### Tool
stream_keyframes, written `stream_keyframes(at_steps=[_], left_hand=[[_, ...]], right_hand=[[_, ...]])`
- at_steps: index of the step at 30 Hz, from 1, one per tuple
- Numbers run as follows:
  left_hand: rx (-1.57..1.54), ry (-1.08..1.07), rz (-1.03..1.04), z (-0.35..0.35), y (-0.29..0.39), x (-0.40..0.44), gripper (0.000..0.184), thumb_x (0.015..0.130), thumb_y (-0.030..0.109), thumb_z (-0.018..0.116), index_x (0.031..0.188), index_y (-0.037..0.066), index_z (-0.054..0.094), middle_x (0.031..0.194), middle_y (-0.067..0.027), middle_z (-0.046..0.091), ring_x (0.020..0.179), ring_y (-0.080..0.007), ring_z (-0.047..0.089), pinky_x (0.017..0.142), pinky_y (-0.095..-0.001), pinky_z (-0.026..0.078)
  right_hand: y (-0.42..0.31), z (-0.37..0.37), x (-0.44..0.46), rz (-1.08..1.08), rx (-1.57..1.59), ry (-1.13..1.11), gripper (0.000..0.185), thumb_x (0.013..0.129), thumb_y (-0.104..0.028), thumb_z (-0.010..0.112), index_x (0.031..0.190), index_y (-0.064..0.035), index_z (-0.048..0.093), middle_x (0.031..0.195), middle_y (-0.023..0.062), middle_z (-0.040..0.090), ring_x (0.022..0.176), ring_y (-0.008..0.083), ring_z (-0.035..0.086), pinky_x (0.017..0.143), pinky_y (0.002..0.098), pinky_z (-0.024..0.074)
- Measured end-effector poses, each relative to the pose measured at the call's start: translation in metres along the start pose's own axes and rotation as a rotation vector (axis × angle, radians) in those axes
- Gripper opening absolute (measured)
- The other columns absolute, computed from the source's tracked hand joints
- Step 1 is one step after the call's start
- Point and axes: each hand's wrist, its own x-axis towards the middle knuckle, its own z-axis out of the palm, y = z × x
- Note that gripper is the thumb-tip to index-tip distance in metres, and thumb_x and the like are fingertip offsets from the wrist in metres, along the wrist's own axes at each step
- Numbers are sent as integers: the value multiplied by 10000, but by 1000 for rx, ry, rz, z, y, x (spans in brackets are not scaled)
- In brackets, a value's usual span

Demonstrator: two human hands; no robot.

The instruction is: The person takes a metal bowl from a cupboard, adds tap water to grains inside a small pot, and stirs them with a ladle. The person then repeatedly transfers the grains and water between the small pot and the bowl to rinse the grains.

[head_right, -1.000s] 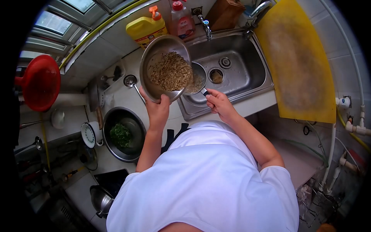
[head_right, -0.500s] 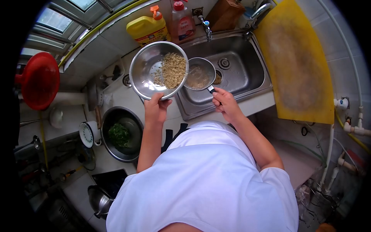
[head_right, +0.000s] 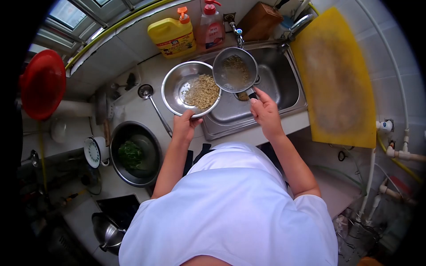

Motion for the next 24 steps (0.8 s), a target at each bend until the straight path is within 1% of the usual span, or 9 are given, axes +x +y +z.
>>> stream_keyframes(at_steps=[2, 4, 5, 7, 11, 14, 20, 22, 24], left_hand=[[0, -20, -18, 6, -4, 0, 333, 757, -19, 466, 1089, -40, 454, 874, -125, 604, 670, -193, 631, 466, -238, 537], [-5, -51, -43, 7, -7, 1, 315, 761, -15, 467, 1075, -37, 458, 879, -124, 602, 668, -190, 629, 469, -233, 537], [-9, -50, -42, 8, -7, 1, 315, 761, -15, 467, 1075, -37, 458, 879, -124, 602, 668, -190, 629, 469, -233, 537], [7, -79, -40, 10, -7, 0, 341, 749, 1, 469, 1090, -13, 452, 891, -97, 586, 685, -163, 608, 470, -230, 529], [15, -75, -33, 11, -7, -1, 344, 751, 3, 466, 1094, -14, 447, 922, -104, 578, 690, -164, 604, 469, -230, 529], [10, -65, -14, 11, -7, -2, 329, 754, -23, 461, 1082, -35, 448, 884, -116, 594, 646, -173, 617, 472, -237, 541], [10, -91, 2, 10, -11, -1, 359, 753, -25, 451, 1110, -48, 427, 915, -143, 596, 687, -209, 634, 470, -235, 536], [26, -105, -5, 10, -12, -1, 376, 752, -26, 439, 1125, -57, 410, 931, -159, 593, 703, -230, 639, 471, -233, 534], [19, -120, 2, 11, -11, -3, 379, 752, -27, 433, 1128, -59, 405, 932, -160, 592, 699, -234, 639, 473, -234, 535]], right_hand=[[-1, 5, 0, -38, -48, 10, 487, 877, -135, 503, 1306, 8, 323, 626, -44, 385, 513, 10, 315, 414, 146, 243], [-2, 10, 0, -121, -95, -22, 454, 876, -106, 499, 1285, 28, 355, 608, -61, 389, 535, 11, 349, 443, 158, 273], [-2, 12, 0, -121, -99, -24, 454, 876, -106, 499, 1285, 28, 355, 608, -61, 389, 535, 11, 349, 443, 158, 273], [0, 14, 0, -170, -126, -40, 452, 878, -94, 493, 1286, 36, 350, 616, -67, 387, 536, 11, 338, 466, 159, 278], [3, 16, 2, -216, -163, -46, 456, 880, -91, 490, 1290, 41, 342, 625, -67, 385, 545, 9, 330, 481, 159, 278], [2, 18, 2, -247, -185, -36, 457, 880, -90, 489, 1291, 44, 340, 634, -66, 389, 549, 10, 327, 484, 158, 276], [2, 20, 0, -294, -258, -21, 453, 876, -94, 495, 1289, 33, 358, 627, -66, 380, 547, 7, 322, 484, 163, 269], [4, 18, 1, -337, -362, -1, 442, 871, -98, 504, 1280, 20, 385, 607, -67, 357, 539, 7, 310, 478, 173, 264], [3, 20, 1, -348, -379, 7, 437, 868, -100, 508, 1275, 17, 395, 602, -67, 351, 538, 9, 307, 475, 177, 263]])
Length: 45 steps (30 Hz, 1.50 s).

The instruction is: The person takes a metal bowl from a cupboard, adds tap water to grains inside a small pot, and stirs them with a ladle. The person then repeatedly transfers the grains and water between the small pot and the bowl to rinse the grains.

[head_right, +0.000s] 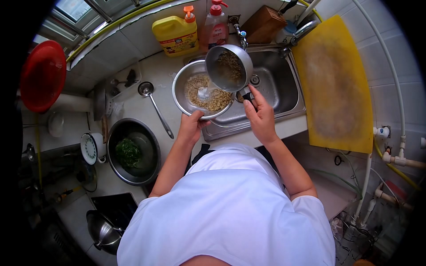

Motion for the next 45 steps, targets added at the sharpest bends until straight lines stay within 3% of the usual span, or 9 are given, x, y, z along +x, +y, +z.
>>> stream_keyframes(at_steps=[11, 13, 16, 21, 27, 32, 38, 40, 45], left_hand=[[-20, -3, -12, -3, -7, 3, 370, 760, -21, 432, 1128, -52, 404, 929, -156, 589, 713, -251, 641, 473, -234, 535], [-25, 20, -18, -2, -5, 1, 356, 762, -18, 441, 1117, -43, 418, 924, -141, 588, 709, -231, 639, 473, -235, 537], [-30, 28, -19, -1, 1, -2, 356, 758, -15, 447, 1113, -33, 426, 923, -127, 586, 707, -203, 633, 474, -239, 541], [44, 58, 23, -1, 14, -10, 369, 749, -7, 458, 1116, -30, 430, 924, -119, 588, 706, -185, 628, 476, -242, 544], [161, 126, 116, 4, 25, -21, 343, 741, -6, 458, 1082, -47, 471, 932, -119, 596, 712, -189, 629, 500, -261, 541], [180, 107, 177, 4, 24, -18, 320, 740, -4, 452, 1054, -47, 498, 922, -106, 602, 738, -188, 628, 536, -275, 536], [182, 104, 216, 7, 20, -20, 386, 750, 16, 454, 1136, -1, 442, 988, -104, 582, 771, -171, 617, 562, -278, 528], [228, 32, 187, 3, 21, -23, 504, 754, 13, 434, 1230, 34, 270, 1111, -124, 479, 816, -174, 585, 564, -269, 530], [263, 106, 237, 4, 17, -16, 572, 748, 10, 440, 1254, 80, 183, 1155, -135, 419, 874, -184, 558, 564, -275, 534]], right_hand=[[1, 2, -2, 28, 54, -27, 449, 875, -121, 501, 1285, 13, 378, 606, -56, 368, 519, 18, 309, 464, 177, 265], [-8, -1, -1, 260, 438, -42, 434, 889, -127, 476, 1288, 3, 366, 605, -49, 379, 480, 17, 292, 431, 158, 258], [-6, -13, -2, 332, 628, -25, 393, 897, -119, 456, 1270, -21, 377, 606, -37, 384, 450, 12, 291, 389, 140, 250], [18, -28, -2, 290, 549, 109, 388, 897, -114, 457, 1266, -27, 375, 608, -35, 389, 434, 6, 286, 393, 138, 260], [52, -30, -13, 503, 548, 156, 403, 884, -129, 489, 1250, -12, 370, 603, -35, 396, 430, 10, 289, 392, 147, 265], [52, -13, -26, 605, 601, 8, 369, 882, -135, 491, 1223, -26, 400, 594, -40, 402, 419, 10, 280, 388, 156, 254], [45, -4, -28, 633, 592, -96, 393, 882, -126, 487, 1251, -33, 387, 609, -39, 387, 470, 8, 298, 400, 147, 246], [44, -4, -28, 626, 563, -142, 421, 881, -124, 487, 1274, -34, 364, 617, -36, 383, 495, 12, 303, 411, 148, 250], [41, -1, -27, 644, 554, -147, 428, 881, -123, 487, 1280, -37, 360, 616, -38, 381, 497, 15, 303, 421, 154, 257]])
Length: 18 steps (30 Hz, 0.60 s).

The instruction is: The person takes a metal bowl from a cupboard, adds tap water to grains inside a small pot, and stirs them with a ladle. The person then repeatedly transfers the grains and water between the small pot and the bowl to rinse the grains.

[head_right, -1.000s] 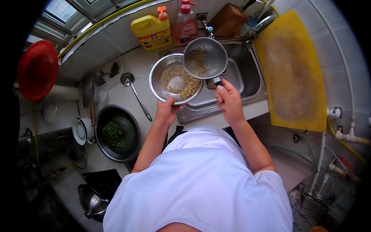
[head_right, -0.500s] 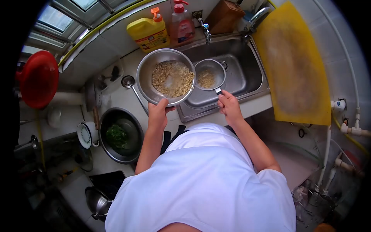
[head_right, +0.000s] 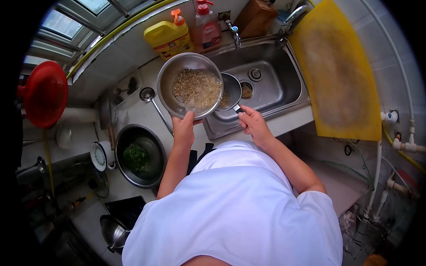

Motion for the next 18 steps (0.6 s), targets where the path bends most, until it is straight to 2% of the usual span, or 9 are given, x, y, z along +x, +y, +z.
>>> stream_keyframes(at_steps=[5, 7, 18], left_hand=[[20, -2, -28, 1, 11, -12, 590, 744, 12, 447, 1251, 87, 154, 1156, -142, 407, 876, -193, 559, 558, -277, 535], [-11, 47, -57, 2, 15, -17, 424, 738, 11, 448, 1160, -5, 416, 1004, -115, 573, 757, -175, 617, 537, -269, 532], [-57, -29, -85, 4, 18, -13, 409, 738, -7, 438, 1146, -22, 419, 974, -120, 581, 728, -186, 624, 525, -271, 531]], right_hand=[[-4, 1, -2, 8, 2, -2, 419, 881, -124, 488, 1275, -43, 371, 612, -46, 377, 495, 15, 302, 420, 154, 254], [-3, 0, -1, -8, 15, -27, 401, 878, -123, 492, 1260, -47, 397, 616, -48, 378, 494, 13, 300, 418, 148, 251], [-2, 0, 1, -19, -1, 19, 422, 870, -116, 501, 1272, -52, 392, 623, -45, 377, 518, 14, 319, 420, 142, 257]])
